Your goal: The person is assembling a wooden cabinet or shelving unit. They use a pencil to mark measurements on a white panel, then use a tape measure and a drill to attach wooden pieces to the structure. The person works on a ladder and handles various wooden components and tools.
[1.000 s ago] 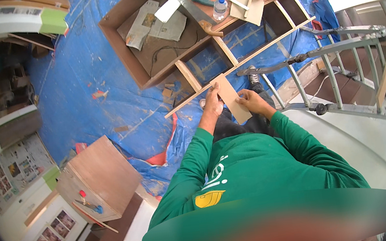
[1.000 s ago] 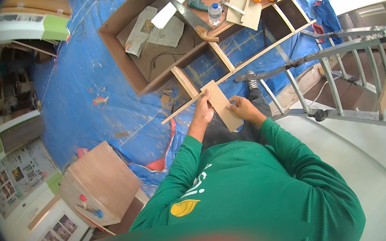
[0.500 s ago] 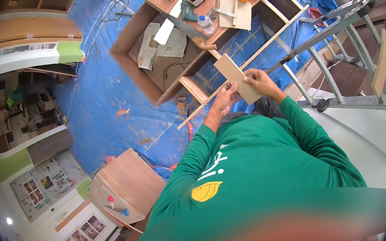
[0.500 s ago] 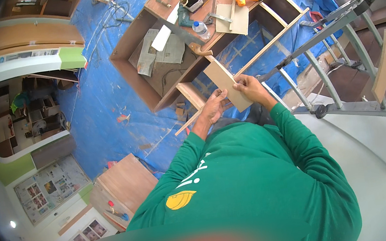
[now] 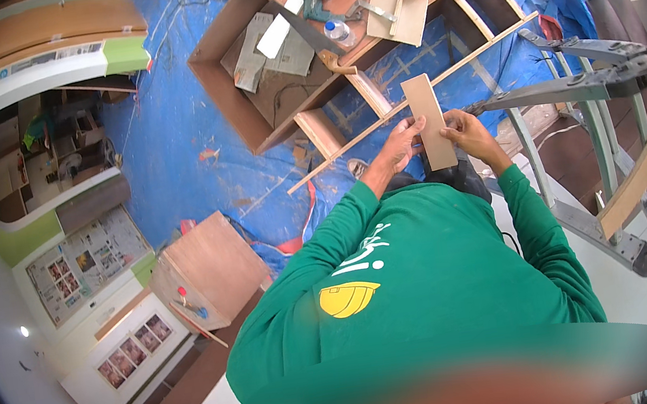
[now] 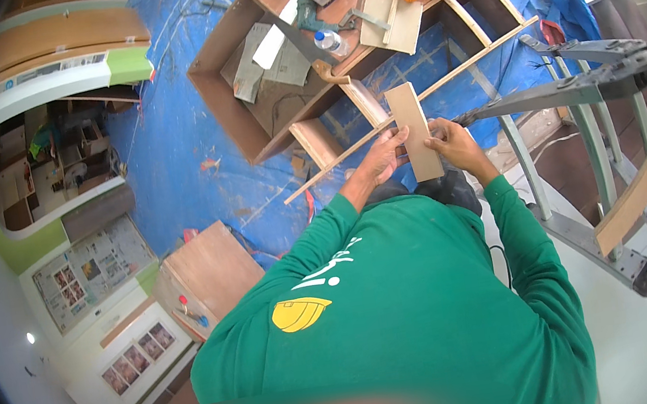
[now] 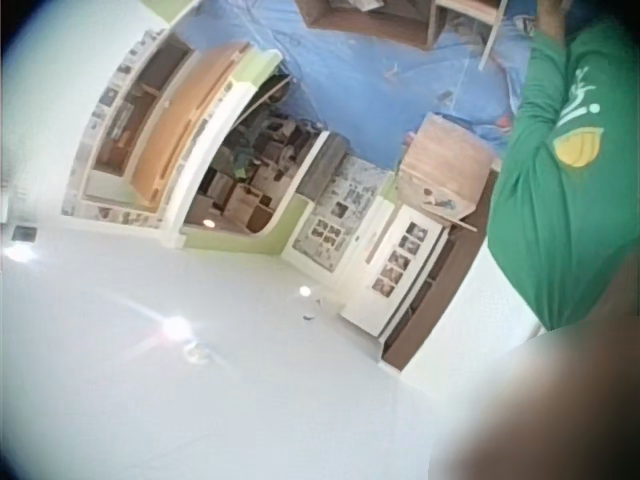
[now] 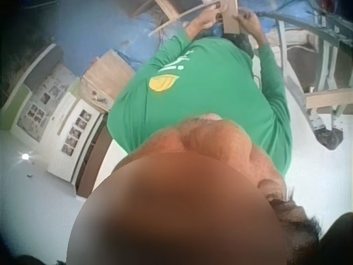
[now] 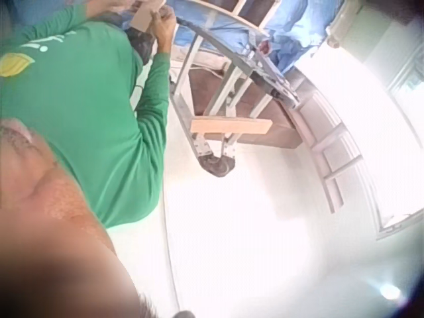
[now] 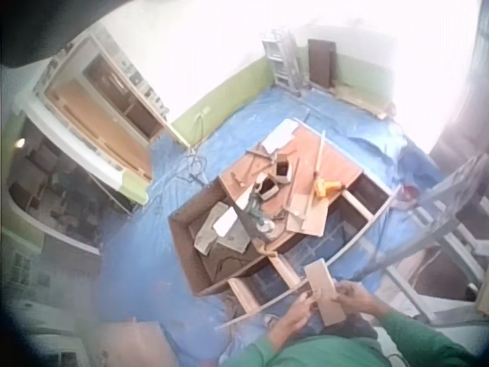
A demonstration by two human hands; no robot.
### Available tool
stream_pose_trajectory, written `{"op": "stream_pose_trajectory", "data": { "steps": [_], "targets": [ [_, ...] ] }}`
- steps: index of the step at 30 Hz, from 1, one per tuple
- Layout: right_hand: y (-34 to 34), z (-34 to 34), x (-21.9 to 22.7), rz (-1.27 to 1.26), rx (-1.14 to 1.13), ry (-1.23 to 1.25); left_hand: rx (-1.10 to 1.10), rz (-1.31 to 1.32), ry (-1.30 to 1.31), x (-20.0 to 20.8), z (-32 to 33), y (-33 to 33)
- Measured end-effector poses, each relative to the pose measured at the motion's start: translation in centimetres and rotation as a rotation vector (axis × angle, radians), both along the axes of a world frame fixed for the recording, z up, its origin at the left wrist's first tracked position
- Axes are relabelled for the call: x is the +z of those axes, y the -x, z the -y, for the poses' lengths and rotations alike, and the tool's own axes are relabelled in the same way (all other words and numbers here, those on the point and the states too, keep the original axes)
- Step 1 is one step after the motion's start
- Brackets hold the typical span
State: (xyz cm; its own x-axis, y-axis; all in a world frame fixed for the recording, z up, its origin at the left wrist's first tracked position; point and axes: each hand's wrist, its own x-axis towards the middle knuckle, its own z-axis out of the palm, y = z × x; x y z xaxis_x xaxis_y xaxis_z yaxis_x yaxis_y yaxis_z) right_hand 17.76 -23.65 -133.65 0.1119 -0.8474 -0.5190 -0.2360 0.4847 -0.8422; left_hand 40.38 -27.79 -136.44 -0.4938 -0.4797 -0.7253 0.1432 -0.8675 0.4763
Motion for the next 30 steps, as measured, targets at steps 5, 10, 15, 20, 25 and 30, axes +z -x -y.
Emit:
{"op": "stream_pose_trajectory", "data": {
  "steps": [5, 10, 15, 20, 25, 30],
  "targets": [
    [-0.9, -1.8, -1.5, 0.178, 0.027, -0.091, 0.103, -0.078, 0.014, -3.5, -0.1, 0.1],
    [-1.6, 0.0, 7.2, -0.254, 0.201, 0.045, 0.193, -0.1, 0.021, -5.0, 1.7, -3.7],
    [0.6, -2.7, 24.0, -0.446, -0.471, 0.607, 0.093, -0.107, 0.103, -2.4, 5.6, -8.2],
    [14.0, -10.7, 25.9, -1.788, -0.959, 0.178, 0.028, -0.163, 0.297, 0.4, 7.0, -10.6],
    [26.1, -20.3, 17.1, -1.369, -1.03, -0.015, 0.022, -0.267, 0.318, 5.7, 6.7, -8.6],
    [20.1, -17.2, 19.5, -1.457, -1.152, 0.269, 0.071, -0.418, 0.364, 7.6, 6.1, -7.8]
  ]
}}
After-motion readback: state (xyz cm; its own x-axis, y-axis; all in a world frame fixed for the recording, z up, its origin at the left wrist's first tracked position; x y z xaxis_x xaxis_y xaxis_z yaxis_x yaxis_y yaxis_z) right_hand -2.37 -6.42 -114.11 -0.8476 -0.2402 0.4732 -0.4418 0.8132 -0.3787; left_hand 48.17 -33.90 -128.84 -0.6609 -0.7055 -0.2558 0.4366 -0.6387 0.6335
